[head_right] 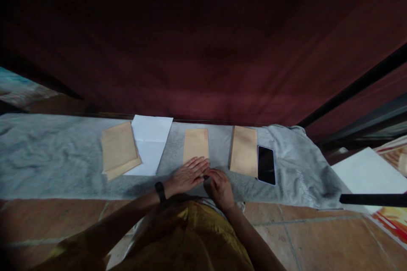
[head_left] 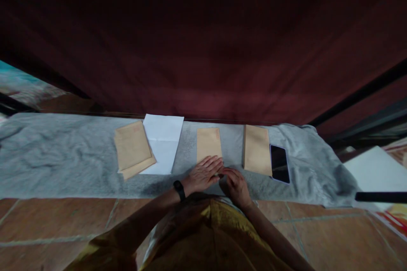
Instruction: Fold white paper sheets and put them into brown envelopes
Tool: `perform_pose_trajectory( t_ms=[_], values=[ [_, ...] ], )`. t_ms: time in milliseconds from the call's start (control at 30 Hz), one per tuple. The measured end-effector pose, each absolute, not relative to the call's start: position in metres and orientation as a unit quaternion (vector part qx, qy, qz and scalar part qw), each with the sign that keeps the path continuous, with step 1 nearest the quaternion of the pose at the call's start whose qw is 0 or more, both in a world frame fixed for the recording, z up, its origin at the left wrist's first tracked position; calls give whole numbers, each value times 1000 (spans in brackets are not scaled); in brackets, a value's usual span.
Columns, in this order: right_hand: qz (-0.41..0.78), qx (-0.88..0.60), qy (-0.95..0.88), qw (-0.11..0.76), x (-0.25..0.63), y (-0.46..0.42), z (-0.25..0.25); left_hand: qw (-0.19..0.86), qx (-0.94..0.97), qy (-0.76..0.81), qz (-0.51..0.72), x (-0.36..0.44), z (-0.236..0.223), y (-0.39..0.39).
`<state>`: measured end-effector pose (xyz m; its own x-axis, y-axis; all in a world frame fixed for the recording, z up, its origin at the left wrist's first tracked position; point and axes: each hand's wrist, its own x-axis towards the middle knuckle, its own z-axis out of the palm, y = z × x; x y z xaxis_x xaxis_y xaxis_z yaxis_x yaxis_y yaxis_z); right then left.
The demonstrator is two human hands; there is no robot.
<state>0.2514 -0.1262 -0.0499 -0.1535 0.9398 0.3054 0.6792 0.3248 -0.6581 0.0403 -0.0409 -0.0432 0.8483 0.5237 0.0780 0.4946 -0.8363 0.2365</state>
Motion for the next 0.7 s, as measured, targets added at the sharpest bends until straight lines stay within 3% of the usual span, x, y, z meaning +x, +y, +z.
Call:
perform_pose_trajectory(
  t_ms=[200, 467, 700],
  values=[
    [181, -541, -743, 351, 249, -104, -54, 113, 965, 235, 28, 25, -48, -60],
    [71, -519, -834, 170, 229, -34, -52, 143, 957, 248, 34, 20, -45, -72],
    [43, -600, -785, 149, 223, 15, -59, 163, 957, 236, 34, 19, -39, -70]
  ],
)
